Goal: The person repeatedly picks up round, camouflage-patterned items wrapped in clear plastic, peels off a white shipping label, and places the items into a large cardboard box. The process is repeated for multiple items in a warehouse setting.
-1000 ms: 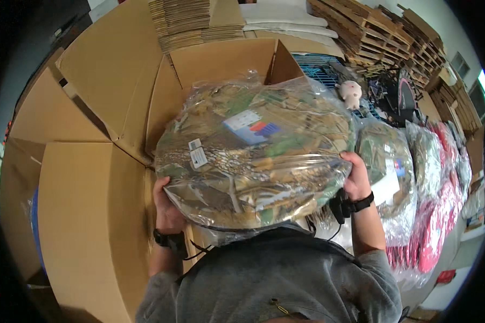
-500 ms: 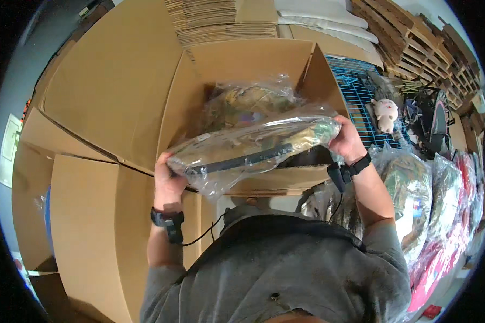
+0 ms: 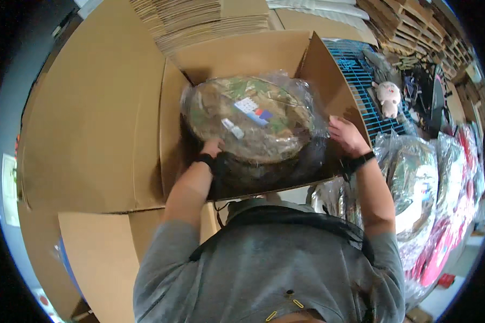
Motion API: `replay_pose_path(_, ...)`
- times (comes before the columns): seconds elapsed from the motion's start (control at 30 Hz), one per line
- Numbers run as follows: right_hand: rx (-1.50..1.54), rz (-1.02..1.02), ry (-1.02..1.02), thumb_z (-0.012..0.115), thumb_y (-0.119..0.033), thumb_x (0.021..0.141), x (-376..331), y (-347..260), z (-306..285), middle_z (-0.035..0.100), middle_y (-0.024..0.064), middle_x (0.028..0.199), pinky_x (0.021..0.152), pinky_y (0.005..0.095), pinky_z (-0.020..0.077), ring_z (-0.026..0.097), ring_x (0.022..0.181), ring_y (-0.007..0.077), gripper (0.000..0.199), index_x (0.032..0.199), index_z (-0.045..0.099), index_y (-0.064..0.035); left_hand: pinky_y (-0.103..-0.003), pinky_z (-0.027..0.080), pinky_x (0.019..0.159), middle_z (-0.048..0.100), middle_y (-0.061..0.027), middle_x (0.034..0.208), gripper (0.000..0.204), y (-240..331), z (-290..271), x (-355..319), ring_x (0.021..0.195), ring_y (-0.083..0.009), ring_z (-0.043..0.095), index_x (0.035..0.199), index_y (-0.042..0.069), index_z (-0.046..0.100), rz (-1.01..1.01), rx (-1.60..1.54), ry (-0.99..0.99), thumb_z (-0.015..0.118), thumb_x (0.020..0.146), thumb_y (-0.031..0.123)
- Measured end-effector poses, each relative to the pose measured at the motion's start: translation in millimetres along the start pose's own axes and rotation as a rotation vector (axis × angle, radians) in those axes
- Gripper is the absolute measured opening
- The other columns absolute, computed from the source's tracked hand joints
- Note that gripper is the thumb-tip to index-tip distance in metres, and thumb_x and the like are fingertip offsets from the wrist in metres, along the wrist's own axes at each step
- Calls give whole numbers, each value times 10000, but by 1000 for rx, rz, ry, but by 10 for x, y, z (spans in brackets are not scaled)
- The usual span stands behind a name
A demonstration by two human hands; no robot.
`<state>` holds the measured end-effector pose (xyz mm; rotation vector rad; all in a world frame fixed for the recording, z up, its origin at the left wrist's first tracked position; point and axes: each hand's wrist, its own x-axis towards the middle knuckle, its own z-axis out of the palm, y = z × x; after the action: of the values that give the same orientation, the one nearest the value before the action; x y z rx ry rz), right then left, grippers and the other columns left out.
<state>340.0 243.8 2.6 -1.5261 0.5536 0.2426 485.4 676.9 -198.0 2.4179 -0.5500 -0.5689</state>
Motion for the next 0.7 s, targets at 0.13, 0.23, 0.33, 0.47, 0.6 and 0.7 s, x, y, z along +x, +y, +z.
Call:
replay_pose_path(0.13, 101, -174, -144, 524, -224, 872, -956, -67, -31, 526, 77, 1168, 872, 294, 406, 517, 1032, 176, 444, 1256, 410, -33, -406, 448, 782, 529, -178, 1056, 412, -1162, 931, 236, 942, -315, 541, 1085, 80, 526, -177, -127, -159, 614, 684, 116)
replay_pose_path(0.23, 242, -243, 165, 504, -171, 876, -1605, 228, -253, 553, 101, 1124, 870, 324, 422, 555, 990, 198, 386, 1217, 437, -3, -438, 408, 840, 459, -189, 1200, 450, -1134, 1075, 173, 1065, -315, 480, 1148, 68, 484, -301, -318, -180, 605, 728, 173)
replay_pose_path(0.33, 409, -216, 539, 494, -164, 880, -2218, 845, -438, 577, 66, 1053, 813, 295, 438, 570, 913, 159, 342, 1189, 464, -19, -507, 321, 924, 394, -191, 1268, 552, -770, 655, 502, 1149, -334, 400, 1232, 73, 420, -690, -370, -200, 608, 746, 255)
replay_pose_path(0.47, 463, 32, 904, 510, -197, 872, -2958, 1811, -215, 585, 51, 988, 732, 255, 439, 570, 850, 149, 304, 1126, 498, -30, -512, 274, 996, 338, -174, 1331, 663, 46, 252, 498, 1211, -321, 351, 1322, 83, 327, -458, 297, -143, 594, 773, 342)
replay_pose_path(0.6, 581, 290, 917, 534, -207, 847, -3427, 2516, 333, 597, 68, 963, 718, 264, 444, 574, 836, 155, 329, 1117, 501, -21, -437, 320, 974, 373, -108, 1325, 545, -202, 499, 246, 1192, -286, 382, 1302, 125, 374, 213, 879, -584, 531, 824, 333)
replay_pose_path(0.7, 532, 412, 848, 548, -174, 834, -3653, 2848, 651, 611, 55, 892, 638, 253, 472, 602, 764, 151, 286, 1075, 532, -22, -382, 361, 943, 416, -52, 1310, 425, -442, 758, 387, 1171, -265, 411, 1266, 164, 446, 656, 1121, -1044, 477, 867, 307)
